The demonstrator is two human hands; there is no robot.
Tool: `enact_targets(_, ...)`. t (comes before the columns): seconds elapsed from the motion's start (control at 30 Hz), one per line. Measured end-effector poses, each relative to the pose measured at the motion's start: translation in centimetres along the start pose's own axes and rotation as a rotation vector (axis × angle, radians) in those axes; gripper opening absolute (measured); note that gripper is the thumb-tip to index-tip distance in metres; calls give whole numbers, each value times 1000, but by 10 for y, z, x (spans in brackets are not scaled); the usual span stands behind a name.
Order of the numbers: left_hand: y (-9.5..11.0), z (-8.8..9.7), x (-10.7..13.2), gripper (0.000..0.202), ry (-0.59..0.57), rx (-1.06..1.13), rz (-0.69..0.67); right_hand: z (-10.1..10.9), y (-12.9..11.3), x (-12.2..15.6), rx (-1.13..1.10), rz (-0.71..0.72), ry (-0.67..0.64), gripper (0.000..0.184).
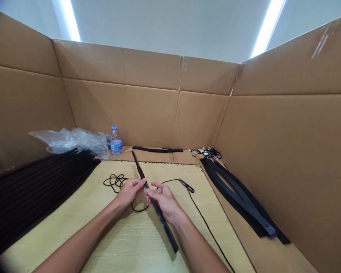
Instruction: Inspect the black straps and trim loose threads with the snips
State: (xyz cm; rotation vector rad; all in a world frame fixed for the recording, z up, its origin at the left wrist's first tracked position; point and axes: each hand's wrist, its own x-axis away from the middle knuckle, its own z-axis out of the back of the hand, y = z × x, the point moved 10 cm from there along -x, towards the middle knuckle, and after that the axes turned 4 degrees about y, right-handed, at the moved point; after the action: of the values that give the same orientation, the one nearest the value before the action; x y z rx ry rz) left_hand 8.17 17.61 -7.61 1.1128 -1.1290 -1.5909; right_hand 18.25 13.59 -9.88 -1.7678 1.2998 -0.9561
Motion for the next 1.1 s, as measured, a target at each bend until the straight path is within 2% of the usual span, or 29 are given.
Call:
enact_targets(0.1, 0, -6, 1, 54, -60, 48, 3, -9, 0, 7, 86, 16, -102, 43)
enact_targets(0.17, 3, -6, 1, 53, -75, 56, -14, -13, -3, 8, 123, 44, -129, 43)
enact_targets(0.37, 5, 11, -6, 55, 55, -75, -77, -4, -10, -1, 69, 113, -1, 55)
enact_targets(0.47, 2, 10, -7, 55, 59, -116, -84, 4, -5, 0, 48, 82, 87, 58)
enact_targets(0.6, -1, 4, -5, 54, 19, -68, -43, -5, -1, 5, 94, 52, 22, 49)
enact_targets(0.7, 3, 6, -5, 54, 37, -82, -63, -5, -1, 4, 93, 50, 18, 60)
enact_targets(0.83, 1, 14, -6, 56, 85, -145, -54, -1, -1, -5, 104, 55, 42, 65)
enact_targets(0.97, -5, 10, -4, 55, 25, -94, 4, -2, 1, -4, 154, 41, 0, 52)
enact_targets(1.1, 5, 5, 0, 54, -26, -22, -37, -10, -2, 7, 191, 39, -80, 44)
